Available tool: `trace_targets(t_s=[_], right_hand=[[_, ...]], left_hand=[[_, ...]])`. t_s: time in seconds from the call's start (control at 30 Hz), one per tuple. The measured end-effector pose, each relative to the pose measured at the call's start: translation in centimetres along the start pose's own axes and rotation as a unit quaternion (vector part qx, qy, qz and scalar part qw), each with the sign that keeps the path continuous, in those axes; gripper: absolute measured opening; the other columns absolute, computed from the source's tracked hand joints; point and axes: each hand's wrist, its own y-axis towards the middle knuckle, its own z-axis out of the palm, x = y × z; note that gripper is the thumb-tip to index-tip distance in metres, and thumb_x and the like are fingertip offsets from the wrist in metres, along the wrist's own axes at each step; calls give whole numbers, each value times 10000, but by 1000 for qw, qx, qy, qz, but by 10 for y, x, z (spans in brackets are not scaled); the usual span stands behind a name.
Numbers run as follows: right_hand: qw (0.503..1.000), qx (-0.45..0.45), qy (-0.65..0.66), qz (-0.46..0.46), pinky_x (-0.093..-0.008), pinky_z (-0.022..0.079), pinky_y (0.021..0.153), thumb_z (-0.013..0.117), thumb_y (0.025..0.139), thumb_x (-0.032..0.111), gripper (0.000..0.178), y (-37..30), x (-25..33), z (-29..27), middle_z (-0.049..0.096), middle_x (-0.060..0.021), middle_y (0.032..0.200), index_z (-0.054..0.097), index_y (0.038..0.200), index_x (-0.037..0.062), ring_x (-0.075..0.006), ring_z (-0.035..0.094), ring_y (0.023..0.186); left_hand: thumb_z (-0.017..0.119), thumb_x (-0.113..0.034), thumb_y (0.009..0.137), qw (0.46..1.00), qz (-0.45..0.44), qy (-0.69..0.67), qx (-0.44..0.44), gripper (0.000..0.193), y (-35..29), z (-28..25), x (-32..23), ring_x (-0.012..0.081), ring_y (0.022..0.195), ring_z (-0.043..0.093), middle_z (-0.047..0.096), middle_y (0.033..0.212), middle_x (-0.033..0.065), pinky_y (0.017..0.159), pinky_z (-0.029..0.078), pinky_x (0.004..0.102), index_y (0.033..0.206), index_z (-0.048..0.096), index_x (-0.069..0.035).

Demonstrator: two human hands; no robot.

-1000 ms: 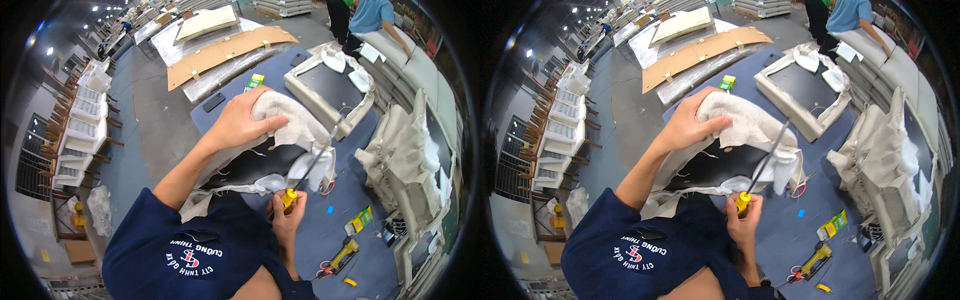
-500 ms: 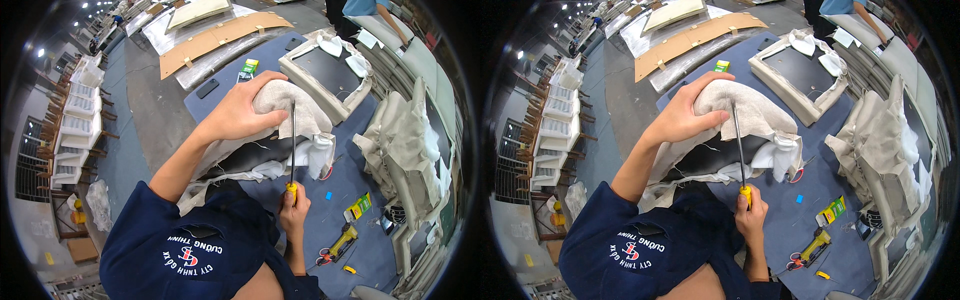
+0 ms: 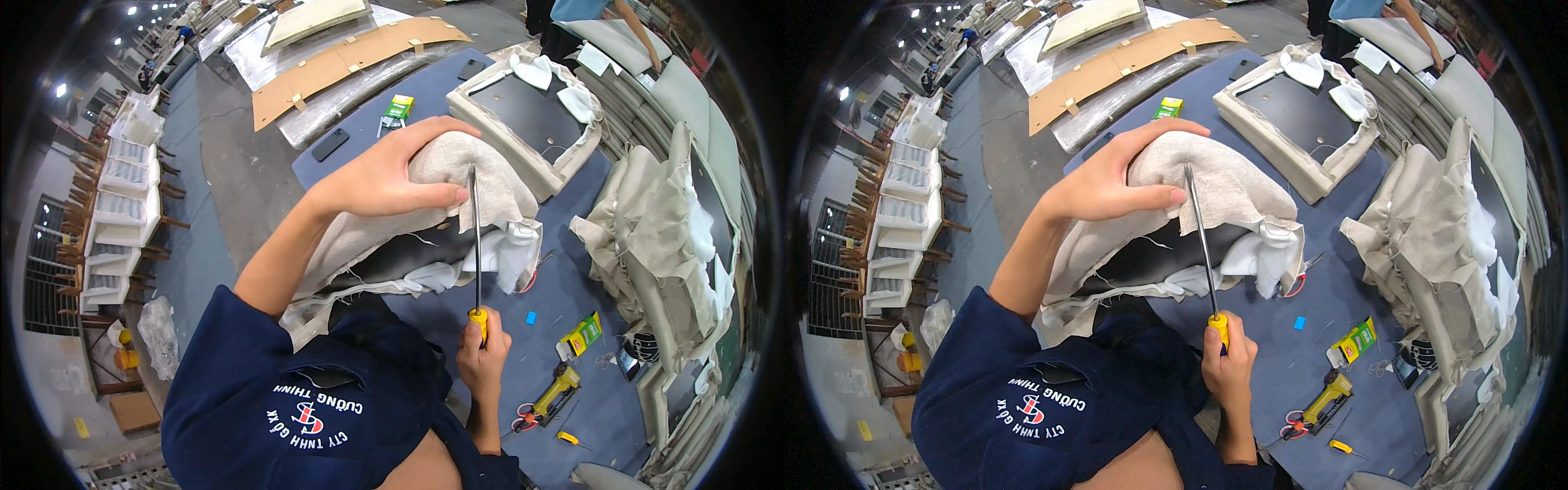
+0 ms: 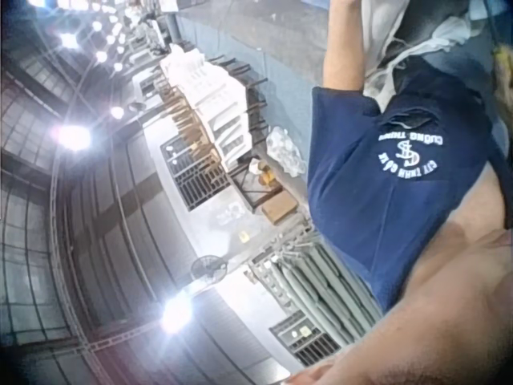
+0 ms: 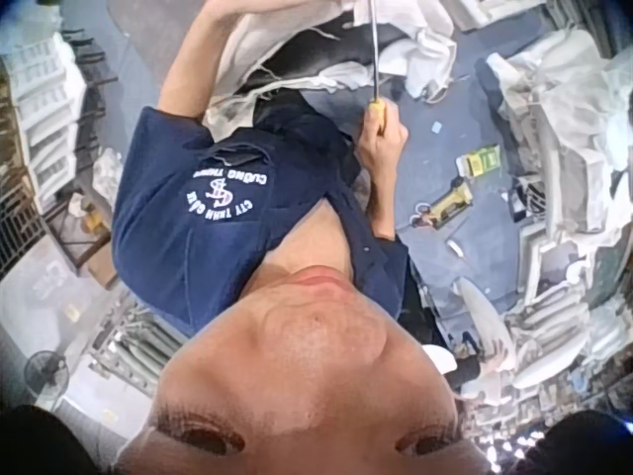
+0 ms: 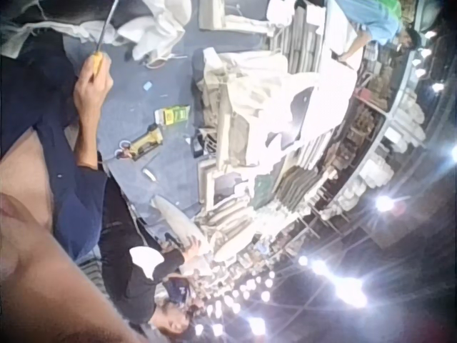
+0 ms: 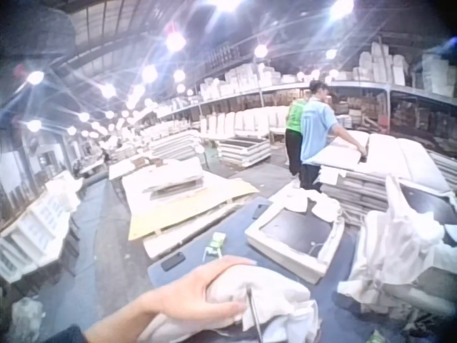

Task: The person is upholstering a furniture component, likely a chair armrest. They use a staple gun to secure fabric, a screwdriver to adjust parts, and scissors to trim excess material. The person also adds stuffing to the component and uses a blue plastic tool to smooth the fabric.

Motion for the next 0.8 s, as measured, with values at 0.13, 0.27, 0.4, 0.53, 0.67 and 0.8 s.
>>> trace_targets(t_s=[0.13, 0.27, 0.4, 0.53, 0.67, 0.8], right_hand=[[999, 2, -22, 33, -263, 405, 478, 546, 1034, 190, 203, 0, 11, -13, 538, -17, 608, 599, 1041, -6, -92, 532, 500], [997, 15, -62, 54, -311, 427, 511, 555, 1012, 163, 175, -1, 28, -29, 542, -50, 624, 600, 1051, -1, -136, 552, 518], [991, 22, -120, 60, -371, 437, 556, 570, 1002, 156, 167, -1, 48, -50, 550, -122, 661, 592, 1044, -4, -250, 575, 557], [986, 21, -148, 76, -385, 440, 561, 586, 1002, 167, 170, 0, 49, -60, 557, -142, 665, 587, 1034, 0, -300, 567, 553], [992, 76, 9, 97, -324, 411, 498, 567, 1038, 235, 240, 7, 22, -41, 541, -74, 621, 558, 988, 1, -165, 534, 498], [992, 54, 99, 57, -255, 365, 435, 498, 1081, 340, 339, 24, -20, 14, 525, -19, 609, 541, 951, 30, -78, 474, 468]], left_hand=[[770, -268, 847, 999, 25, 25, 37, 664, 12, -6, 5, 197, 1203, 564, 612, 1290, 96, 1061, 420, 341, 1431, 546, -48], [778, -312, 832, 989, 81, 33, 115, 683, 31, -16, 18, 247, 1287, 531, 592, 1337, 113, 1115, 378, 378, 1428, 562, -57], [814, -317, 834, 980, 136, -87, 115, 612, 41, -1, 29, 230, 1291, 525, 601, 1314, 107, 1118, 385, 365, 1363, 622, -77], [818, -245, 821, 967, 109, -169, 155, 604, 46, 12, 25, 202, 1233, 581, 648, 1319, 105, 1072, 441, 354, 1359, 618, -59], [812, -187, 815, 976, 89, -141, 143, 584, 44, 6, 23, 187, 1215, 593, 656, 1321, 100, 1059, 456, 347, 1350, 620, -53], [795, -179, 822, 984, 60, -124, 111, 580, 41, 2, 24, 177, 1208, 591, 655, 1305, 87, 1062, 450, 340, 1360, 614, -63]])
